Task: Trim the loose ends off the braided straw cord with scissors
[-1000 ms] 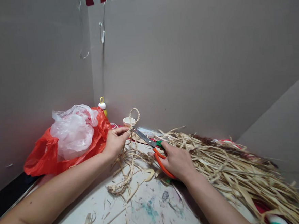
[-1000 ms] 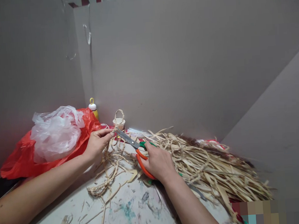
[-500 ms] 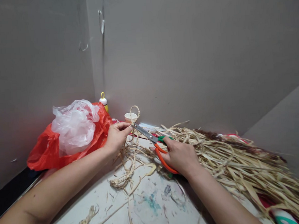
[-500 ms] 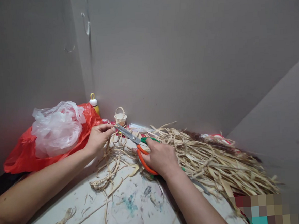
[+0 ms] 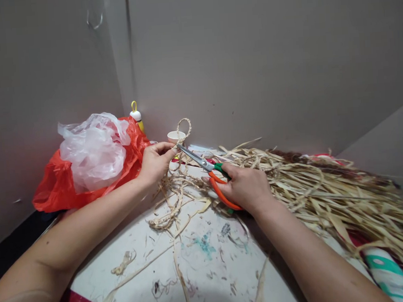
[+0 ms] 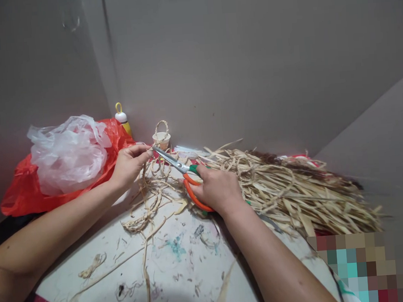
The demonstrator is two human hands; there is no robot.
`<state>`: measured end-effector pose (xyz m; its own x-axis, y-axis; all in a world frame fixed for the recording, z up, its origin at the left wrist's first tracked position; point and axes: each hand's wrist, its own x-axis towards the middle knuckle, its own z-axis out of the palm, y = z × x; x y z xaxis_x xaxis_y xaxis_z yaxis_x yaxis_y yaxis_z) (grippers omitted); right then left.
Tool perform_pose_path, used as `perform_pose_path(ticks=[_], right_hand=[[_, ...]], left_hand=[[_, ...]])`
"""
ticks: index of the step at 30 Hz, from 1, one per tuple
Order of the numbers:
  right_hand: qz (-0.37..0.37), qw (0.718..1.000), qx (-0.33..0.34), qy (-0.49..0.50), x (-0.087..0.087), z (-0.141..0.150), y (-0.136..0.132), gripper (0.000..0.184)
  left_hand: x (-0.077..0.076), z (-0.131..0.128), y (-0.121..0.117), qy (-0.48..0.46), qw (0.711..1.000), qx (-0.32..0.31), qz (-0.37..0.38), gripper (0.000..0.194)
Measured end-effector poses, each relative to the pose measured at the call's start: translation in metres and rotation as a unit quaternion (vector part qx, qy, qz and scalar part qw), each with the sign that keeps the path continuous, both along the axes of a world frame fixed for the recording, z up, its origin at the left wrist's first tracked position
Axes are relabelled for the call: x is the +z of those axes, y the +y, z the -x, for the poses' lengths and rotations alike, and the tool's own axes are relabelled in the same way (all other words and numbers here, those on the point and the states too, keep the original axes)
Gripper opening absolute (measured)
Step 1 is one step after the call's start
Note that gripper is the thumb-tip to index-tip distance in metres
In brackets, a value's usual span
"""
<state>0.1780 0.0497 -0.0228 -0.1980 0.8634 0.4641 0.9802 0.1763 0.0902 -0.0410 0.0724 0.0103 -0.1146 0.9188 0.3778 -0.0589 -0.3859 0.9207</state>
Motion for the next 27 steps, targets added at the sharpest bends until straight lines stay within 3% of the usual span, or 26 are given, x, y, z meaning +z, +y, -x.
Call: perform_pose_path(ticks=[11, 15, 18, 22, 24, 27], right_hand=[[0.000, 1.000, 0.010, 0.026, -0.001, 0.003, 0.000, 0.058], [-0.020, 0.993, 0.028, 0.116, -0.007, 0.002, 0.001, 0.051], [-0.032, 0.972, 0.040, 0.228, -0.012, 0.001, 0.004, 0.046], [-0.039, 0.907, 0.085, 0.410, -0.013, 0.002, 0.007, 0.040], [-0.021, 0.851, 0.106, 0.514, -0.009, 0.005, 0.007, 0.038], [0.033, 0.743, 0.140, 0.654, 0.002, 0.013, 0.005, 0.037]], left_hand=[[-0.002, -0.001, -0.001, -0.025, 0.999, 0.000, 0.024, 0.009], [-0.003, -0.002, -0.002, -0.051, 0.998, -0.012, 0.031, 0.013], [-0.002, -0.001, -0.002, -0.064, 0.996, -0.027, 0.059, 0.019], [-0.002, -0.001, -0.003, -0.082, 0.989, -0.068, 0.103, 0.028], [-0.002, -0.003, -0.006, -0.084, 0.983, -0.106, 0.124, 0.031], [-0.003, -0.008, -0.011, -0.067, 0.976, -0.146, 0.146, 0.033]])
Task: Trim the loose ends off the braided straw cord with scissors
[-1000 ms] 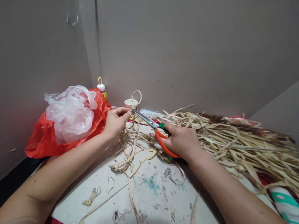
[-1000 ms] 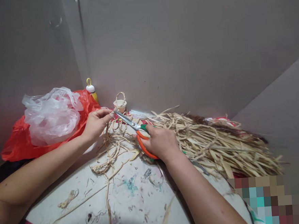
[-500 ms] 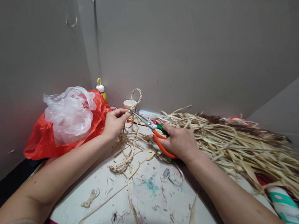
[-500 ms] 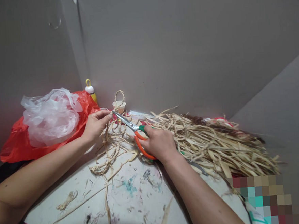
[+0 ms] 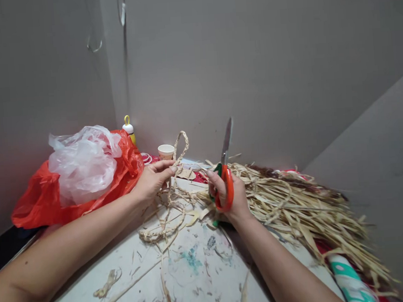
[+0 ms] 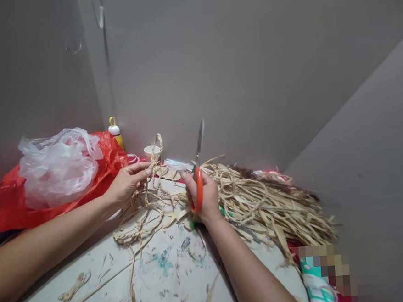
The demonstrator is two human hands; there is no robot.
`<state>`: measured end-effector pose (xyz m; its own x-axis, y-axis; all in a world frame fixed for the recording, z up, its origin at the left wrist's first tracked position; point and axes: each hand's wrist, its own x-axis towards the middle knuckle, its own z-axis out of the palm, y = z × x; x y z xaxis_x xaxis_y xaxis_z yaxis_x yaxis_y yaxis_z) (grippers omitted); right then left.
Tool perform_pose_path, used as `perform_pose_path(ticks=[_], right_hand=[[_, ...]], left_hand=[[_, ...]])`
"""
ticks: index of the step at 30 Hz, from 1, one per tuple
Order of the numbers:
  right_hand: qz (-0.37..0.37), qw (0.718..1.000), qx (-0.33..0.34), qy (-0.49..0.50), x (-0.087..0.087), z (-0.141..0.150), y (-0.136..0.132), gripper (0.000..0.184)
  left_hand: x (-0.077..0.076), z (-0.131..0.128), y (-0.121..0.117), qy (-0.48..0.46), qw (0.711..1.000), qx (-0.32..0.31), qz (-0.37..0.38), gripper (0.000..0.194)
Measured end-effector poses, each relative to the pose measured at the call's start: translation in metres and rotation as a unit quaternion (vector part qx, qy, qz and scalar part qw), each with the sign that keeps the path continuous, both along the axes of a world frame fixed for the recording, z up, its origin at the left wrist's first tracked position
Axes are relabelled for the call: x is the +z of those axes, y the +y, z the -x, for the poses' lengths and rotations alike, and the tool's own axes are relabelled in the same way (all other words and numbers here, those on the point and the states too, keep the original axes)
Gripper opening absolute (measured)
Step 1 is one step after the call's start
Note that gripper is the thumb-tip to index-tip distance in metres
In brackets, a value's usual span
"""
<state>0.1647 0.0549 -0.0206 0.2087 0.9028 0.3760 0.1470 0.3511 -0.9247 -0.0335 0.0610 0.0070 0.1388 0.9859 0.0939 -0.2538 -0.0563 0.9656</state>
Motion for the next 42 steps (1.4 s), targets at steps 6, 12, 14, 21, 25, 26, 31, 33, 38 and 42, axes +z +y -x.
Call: perform_pose_path(ticks=[6, 12, 14, 21, 25, 26, 31, 33, 38, 42], right_hand=[[-0.002, 0.977, 0.137, 0.166, 0.018, 0.020, -0.011, 0.026], [0.028, 0.966, 0.176, 0.185, 0.017, 0.024, -0.015, 0.023], [0.028, 0.969, 0.156, 0.191, 0.017, 0.022, -0.013, 0.024], [-0.011, 0.974, 0.109, 0.198, 0.023, 0.014, -0.007, 0.025], [-0.015, 0.981, 0.086, 0.175, 0.021, 0.012, -0.005, 0.030], [-0.012, 0.981, 0.083, 0.173, 0.020, 0.012, -0.004, 0.032], [0.016, 0.980, 0.083, 0.181, 0.014, 0.013, -0.004, 0.038], [0.015, 0.981, 0.083, 0.175, 0.015, 0.013, -0.004, 0.038], [0.024, 0.984, 0.110, 0.138, 0.017, 0.012, -0.006, 0.033], [0.030, 0.984, 0.120, 0.125, 0.017, 0.012, -0.006, 0.031]], left_hand=[[-0.004, -0.013, -0.017, 0.036, 0.998, -0.040, -0.045, 0.023], [-0.009, -0.016, -0.023, 0.085, 0.989, -0.114, -0.040, 0.031], [-0.009, -0.015, -0.022, 0.072, 0.988, -0.134, -0.033, 0.034], [-0.011, -0.017, -0.023, 0.027, 0.990, -0.139, 0.002, 0.038], [-0.014, -0.020, -0.026, 0.030, 0.986, -0.165, 0.009, 0.036], [-0.015, -0.020, -0.026, 0.025, 0.983, -0.183, 0.018, 0.035], [-0.014, -0.020, -0.030, -0.009, 0.962, -0.268, 0.048, 0.029], [-0.014, -0.019, -0.030, -0.016, 0.959, -0.280, 0.049, 0.028], [-0.014, -0.018, -0.028, -0.023, 0.968, -0.247, 0.048, 0.028], [-0.014, -0.017, -0.024, -0.010, 0.981, -0.189, 0.037, 0.030]])
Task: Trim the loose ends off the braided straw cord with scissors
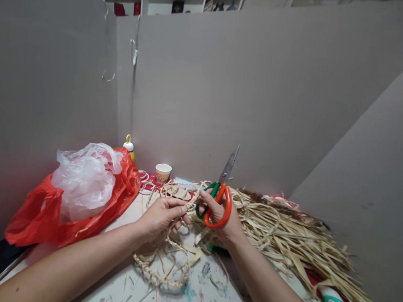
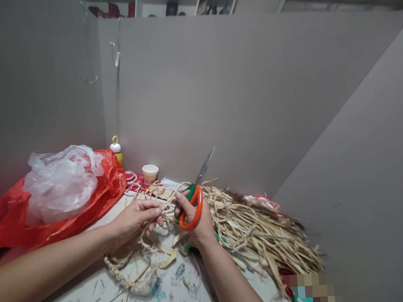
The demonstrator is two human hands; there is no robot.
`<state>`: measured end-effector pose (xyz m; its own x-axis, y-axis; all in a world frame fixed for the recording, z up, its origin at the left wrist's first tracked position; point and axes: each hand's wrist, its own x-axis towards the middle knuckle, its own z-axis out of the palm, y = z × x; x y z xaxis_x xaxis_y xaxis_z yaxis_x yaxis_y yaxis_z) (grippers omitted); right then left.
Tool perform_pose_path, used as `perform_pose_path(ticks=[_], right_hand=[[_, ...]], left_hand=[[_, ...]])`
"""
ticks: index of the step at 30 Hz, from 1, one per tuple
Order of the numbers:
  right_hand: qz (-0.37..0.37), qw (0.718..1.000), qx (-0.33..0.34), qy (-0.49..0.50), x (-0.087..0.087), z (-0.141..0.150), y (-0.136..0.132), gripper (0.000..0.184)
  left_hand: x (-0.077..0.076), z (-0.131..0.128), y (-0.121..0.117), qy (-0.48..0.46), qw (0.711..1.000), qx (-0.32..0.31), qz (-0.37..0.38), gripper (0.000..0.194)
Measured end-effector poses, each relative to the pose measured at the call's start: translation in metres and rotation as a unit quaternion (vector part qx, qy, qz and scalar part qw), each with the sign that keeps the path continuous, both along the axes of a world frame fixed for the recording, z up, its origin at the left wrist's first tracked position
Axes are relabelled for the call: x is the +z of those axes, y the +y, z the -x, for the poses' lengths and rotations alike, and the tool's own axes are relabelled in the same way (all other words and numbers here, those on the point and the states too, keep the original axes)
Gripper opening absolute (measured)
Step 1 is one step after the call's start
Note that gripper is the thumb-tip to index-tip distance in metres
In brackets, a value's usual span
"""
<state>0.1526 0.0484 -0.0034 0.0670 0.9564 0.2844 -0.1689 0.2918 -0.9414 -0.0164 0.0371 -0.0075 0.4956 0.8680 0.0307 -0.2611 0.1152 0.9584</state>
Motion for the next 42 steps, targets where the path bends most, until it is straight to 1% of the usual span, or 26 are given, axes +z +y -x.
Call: perform_pose_path(ticks=[4, 6, 8, 10, 11, 12, 14, 16, 18, 20, 23, 25, 30, 34, 37, 42], right_hand=[[-0.007, 1.000, -0.007, -0.020, -0.001, 0.002, -0.001, 0.032], [-0.007, 0.998, -0.031, -0.052, -0.002, 0.001, -0.002, 0.034], [-0.007, 0.992, -0.069, -0.102, -0.004, -0.002, -0.002, 0.036], [-0.038, 0.975, -0.107, -0.190, -0.008, -0.006, 0.000, 0.037], [-0.067, 0.958, -0.124, -0.251, -0.010, -0.009, 0.001, 0.037], [-0.096, 0.932, -0.141, -0.320, -0.013, -0.012, 0.003, 0.037], [-0.126, 0.864, -0.175, -0.456, -0.020, -0.019, 0.007, 0.037], [-0.119, 0.797, -0.193, -0.560, -0.027, -0.024, 0.010, 0.038], [-0.110, 0.745, -0.191, -0.630, -0.032, -0.029, 0.012, 0.039], [-0.110, 0.707, -0.186, -0.673, -0.035, -0.032, 0.013, 0.039], [-0.119, 0.667, -0.186, -0.712, -0.036, -0.036, 0.014, 0.038], [-0.124, 0.653, -0.185, -0.724, -0.035, -0.038, 0.014, 0.038], [-0.121, 0.651, -0.172, -0.729, -0.033, -0.038, 0.014, 0.041], [-0.116, 0.637, -0.164, -0.745, -0.031, -0.036, 0.013, 0.040], [-0.112, 0.629, -0.162, -0.752, -0.029, -0.035, 0.012, 0.042], [-0.100, 0.619, -0.164, -0.761, -0.027, -0.033, 0.010, 0.043]], left_hand=[[-0.001, 0.000, 0.004, 0.024, 0.998, 0.062, -0.024, 0.030], [0.000, 0.001, 0.005, 0.036, 0.994, 0.095, -0.044, 0.031], [-0.001, 0.003, 0.007, 0.048, 0.988, 0.124, -0.073, 0.033], [-0.001, 0.006, 0.009, 0.062, 0.982, 0.147, -0.102, 0.034], [-0.002, 0.007, 0.011, 0.071, 0.979, 0.156, -0.112, 0.033], [-0.003, 0.009, 0.013, 0.080, 0.976, 0.163, -0.116, 0.031], [-0.006, 0.012, 0.019, 0.095, 0.972, 0.181, -0.113, 0.027], [-0.009, 0.016, 0.025, 0.114, 0.966, 0.204, -0.108, 0.024], [-0.012, 0.020, 0.031, 0.137, 0.955, 0.232, -0.122, 0.022], [-0.015, 0.024, 0.036, 0.157, 0.943, 0.253, -0.148, 0.023], [-0.018, 0.031, 0.043, 0.169, 0.928, 0.276, -0.182, 0.026], [-0.020, 0.034, 0.045, 0.177, 0.918, 0.291, -0.203, 0.027], [-0.023, 0.037, 0.048, 0.199, 0.894, 0.312, -0.251, 0.020], [-0.024, 0.038, 0.049, 0.214, 0.886, 0.310, -0.270, 0.021], [-0.025, 0.040, 0.050, 0.222, 0.883, 0.312, -0.272, 0.023], [-0.033, 0.039, 0.054, 0.218, 0.892, 0.305, -0.252, 0.024]])
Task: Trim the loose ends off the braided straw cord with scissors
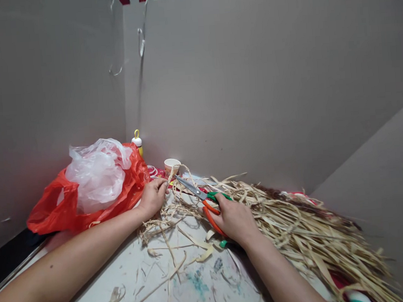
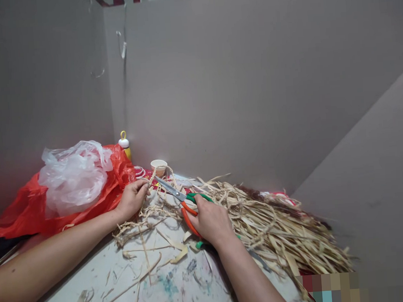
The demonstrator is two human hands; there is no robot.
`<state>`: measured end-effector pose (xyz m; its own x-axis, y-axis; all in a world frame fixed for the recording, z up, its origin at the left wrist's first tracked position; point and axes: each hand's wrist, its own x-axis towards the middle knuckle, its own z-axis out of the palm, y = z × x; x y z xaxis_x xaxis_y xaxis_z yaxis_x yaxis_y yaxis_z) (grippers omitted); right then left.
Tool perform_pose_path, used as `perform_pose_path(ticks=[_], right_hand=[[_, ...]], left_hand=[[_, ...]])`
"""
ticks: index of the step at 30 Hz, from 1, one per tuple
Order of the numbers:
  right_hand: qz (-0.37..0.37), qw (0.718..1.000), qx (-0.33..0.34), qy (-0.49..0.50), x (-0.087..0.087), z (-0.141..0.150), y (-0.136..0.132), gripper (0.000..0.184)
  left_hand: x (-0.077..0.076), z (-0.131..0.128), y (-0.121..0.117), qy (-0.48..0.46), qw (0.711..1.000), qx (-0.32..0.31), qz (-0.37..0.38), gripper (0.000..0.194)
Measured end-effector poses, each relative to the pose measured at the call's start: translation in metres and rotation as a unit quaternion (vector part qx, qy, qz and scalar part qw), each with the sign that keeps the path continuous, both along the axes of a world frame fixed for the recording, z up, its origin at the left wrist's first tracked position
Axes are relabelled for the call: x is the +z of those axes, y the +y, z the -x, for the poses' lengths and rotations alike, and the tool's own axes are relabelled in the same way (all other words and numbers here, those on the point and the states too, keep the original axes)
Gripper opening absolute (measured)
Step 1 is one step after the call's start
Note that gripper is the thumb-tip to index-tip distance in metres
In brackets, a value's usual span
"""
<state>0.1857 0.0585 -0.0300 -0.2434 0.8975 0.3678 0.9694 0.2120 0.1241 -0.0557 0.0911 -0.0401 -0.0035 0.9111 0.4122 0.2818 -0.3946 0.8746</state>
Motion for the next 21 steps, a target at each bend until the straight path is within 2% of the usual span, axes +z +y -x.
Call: perform_pose_path(ticks=[6, 12, 21], right_hand=[[0.002, 1.000, -0.006, -0.014, 0.000, -0.001, 0.000, 0.043], [-0.006, 1.000, -0.017, -0.013, -0.001, -0.006, 0.002, 0.047], [0.003, 1.000, -0.018, -0.009, -0.002, -0.008, 0.002, 0.048]], left_hand=[[-0.008, -0.008, -0.001, -0.025, 0.999, -0.010, 0.027, 0.022], [-0.005, -0.015, -0.007, -0.054, 0.997, -0.003, 0.046, 0.018], [-0.005, -0.014, -0.004, -0.025, 1.000, 0.010, 0.014, 0.015]])
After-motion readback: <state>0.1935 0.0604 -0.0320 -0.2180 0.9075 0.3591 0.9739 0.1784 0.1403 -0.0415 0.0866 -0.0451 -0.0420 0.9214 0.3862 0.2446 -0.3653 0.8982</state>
